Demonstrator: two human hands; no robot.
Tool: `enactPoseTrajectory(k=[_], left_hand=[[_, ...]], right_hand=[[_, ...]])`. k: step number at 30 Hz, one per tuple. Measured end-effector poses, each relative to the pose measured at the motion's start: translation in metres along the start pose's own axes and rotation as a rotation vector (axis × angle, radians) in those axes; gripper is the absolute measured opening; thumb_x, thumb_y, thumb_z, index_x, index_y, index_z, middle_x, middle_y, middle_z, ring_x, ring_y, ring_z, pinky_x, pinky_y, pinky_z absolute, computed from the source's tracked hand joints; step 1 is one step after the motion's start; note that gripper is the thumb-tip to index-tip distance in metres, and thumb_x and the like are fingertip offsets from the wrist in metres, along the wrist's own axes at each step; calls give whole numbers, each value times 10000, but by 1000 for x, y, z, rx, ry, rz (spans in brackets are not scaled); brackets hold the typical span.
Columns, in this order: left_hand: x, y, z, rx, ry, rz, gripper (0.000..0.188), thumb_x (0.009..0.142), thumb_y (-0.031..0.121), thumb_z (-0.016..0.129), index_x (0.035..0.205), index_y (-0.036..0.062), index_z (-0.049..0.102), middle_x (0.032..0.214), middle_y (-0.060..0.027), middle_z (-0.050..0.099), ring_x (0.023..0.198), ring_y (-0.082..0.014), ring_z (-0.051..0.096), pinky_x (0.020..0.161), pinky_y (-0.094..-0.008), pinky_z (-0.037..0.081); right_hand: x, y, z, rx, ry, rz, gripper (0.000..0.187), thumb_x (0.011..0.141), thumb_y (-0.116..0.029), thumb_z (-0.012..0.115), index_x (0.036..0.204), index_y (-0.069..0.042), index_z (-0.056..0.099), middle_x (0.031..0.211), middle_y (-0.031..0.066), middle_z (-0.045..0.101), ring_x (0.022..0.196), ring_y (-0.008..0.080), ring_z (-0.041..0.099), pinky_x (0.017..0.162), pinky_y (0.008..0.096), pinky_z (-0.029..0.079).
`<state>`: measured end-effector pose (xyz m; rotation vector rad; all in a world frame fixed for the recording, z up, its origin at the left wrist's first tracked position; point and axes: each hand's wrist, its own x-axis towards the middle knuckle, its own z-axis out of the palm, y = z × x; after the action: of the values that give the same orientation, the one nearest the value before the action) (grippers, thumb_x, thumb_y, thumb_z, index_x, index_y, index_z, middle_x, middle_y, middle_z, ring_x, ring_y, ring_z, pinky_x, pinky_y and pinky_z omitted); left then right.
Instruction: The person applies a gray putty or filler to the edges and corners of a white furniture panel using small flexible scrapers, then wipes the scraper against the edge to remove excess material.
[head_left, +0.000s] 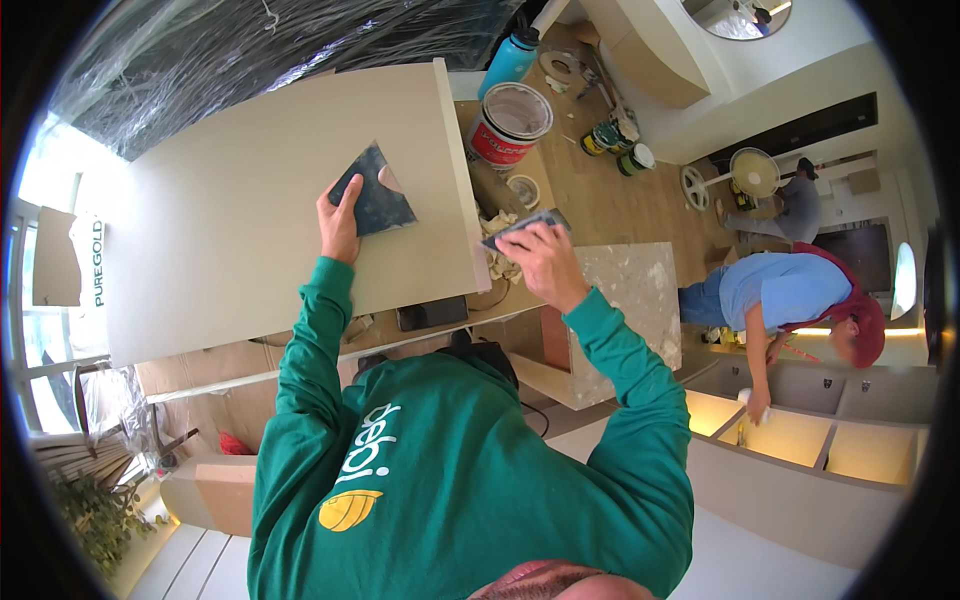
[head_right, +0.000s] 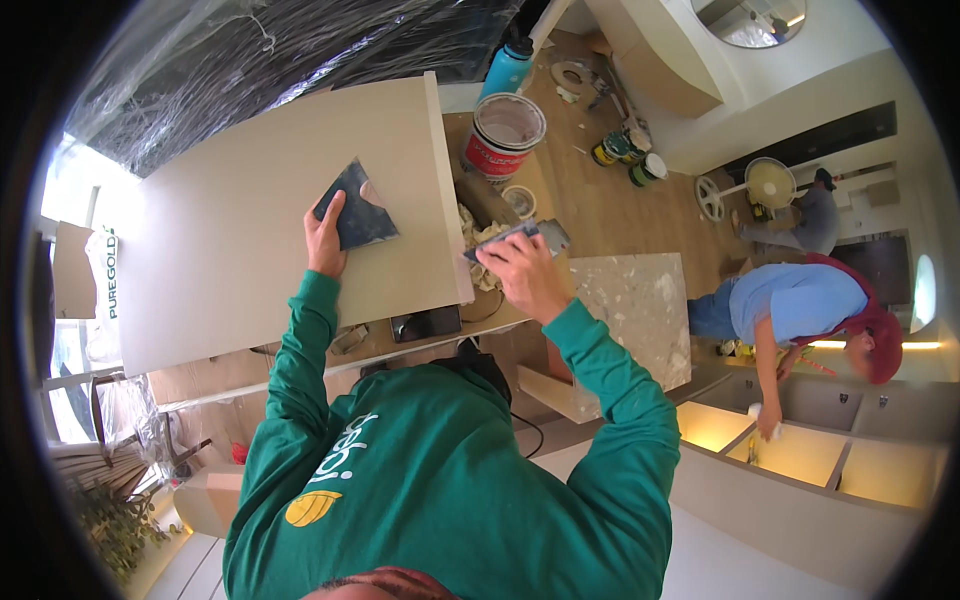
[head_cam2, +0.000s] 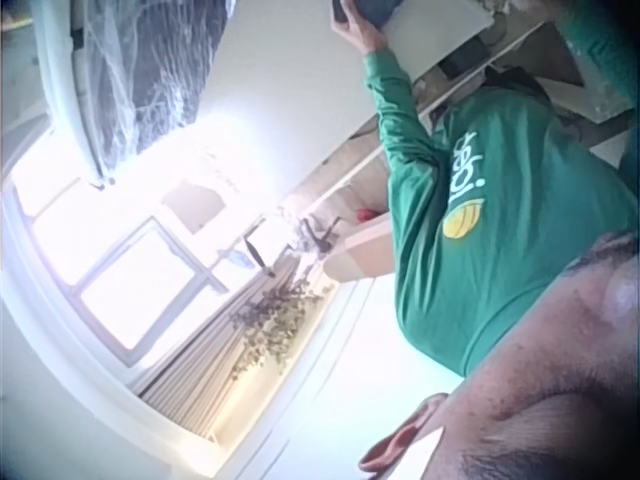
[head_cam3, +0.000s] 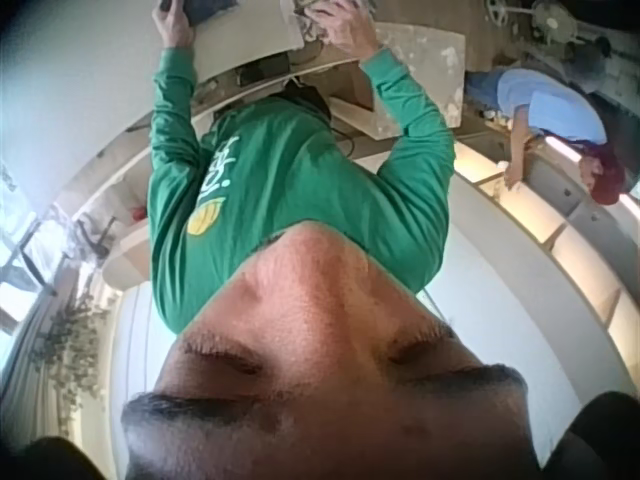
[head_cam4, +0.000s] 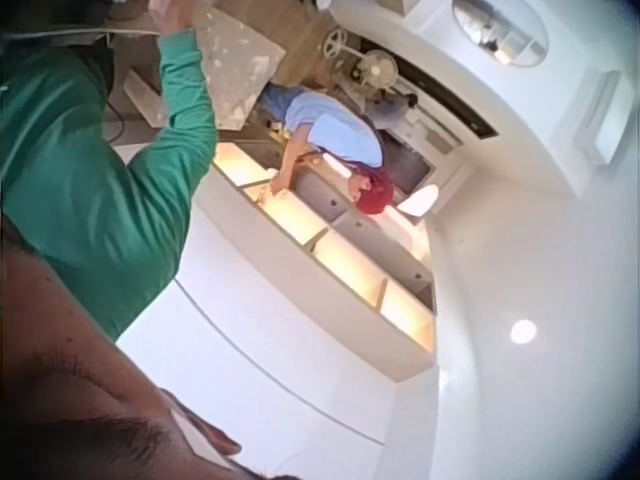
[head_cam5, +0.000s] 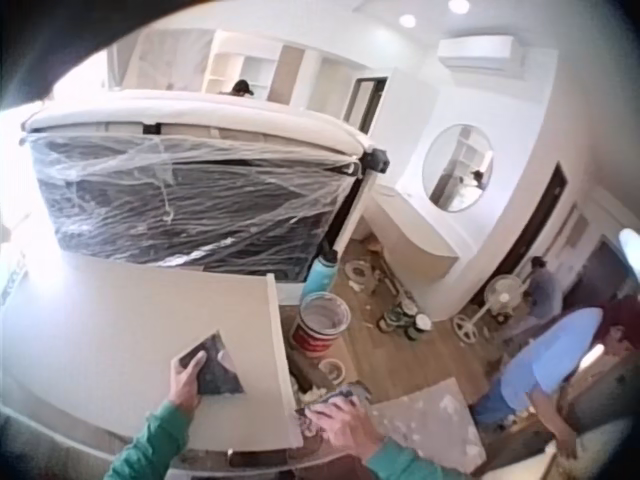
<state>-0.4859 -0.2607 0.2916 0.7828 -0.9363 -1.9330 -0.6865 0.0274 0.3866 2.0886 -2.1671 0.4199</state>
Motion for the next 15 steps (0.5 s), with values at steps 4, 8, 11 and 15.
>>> enactPoseTrajectory(k=[4,8,11,15], left_hand=[[-1,1,2,-7,19,4,477,951,233,787,1278,-49,586,1108,-111,696,940,-165,692,795,-301,583],[-4,6,0,-8,-35,-22,437,954,222,781,1254,-45,608,1091,-99,703,930,-161,692,785,-297,580],[-8,6,7,-11,-8,14,359,967,211,763,1193,-42,645,1048,-88,711,913,-155,692,775,-291,576],[-7,1,7,-5,114,66,279,980,205,743,1103,-39,689,991,-71,720,891,-147,692,769,-286,572]], right_hand=[[25,14,14,-18,42,-32,368,835,-52,620,1180,-93,743,1138,-2,682,1060,210,565,887,400,421],[17,8,24,-16,-30,-66,352,853,-74,601,1176,-76,739,1138,7,680,1067,215,567,894,405,421],[-5,-6,18,-24,-92,-81,344,861,-90,593,1173,-70,738,1139,7,681,1068,216,568,899,409,424],[-27,-26,6,-26,-146,-102,347,864,-98,592,1177,-63,734,1150,9,683,1060,219,568,900,412,427]])
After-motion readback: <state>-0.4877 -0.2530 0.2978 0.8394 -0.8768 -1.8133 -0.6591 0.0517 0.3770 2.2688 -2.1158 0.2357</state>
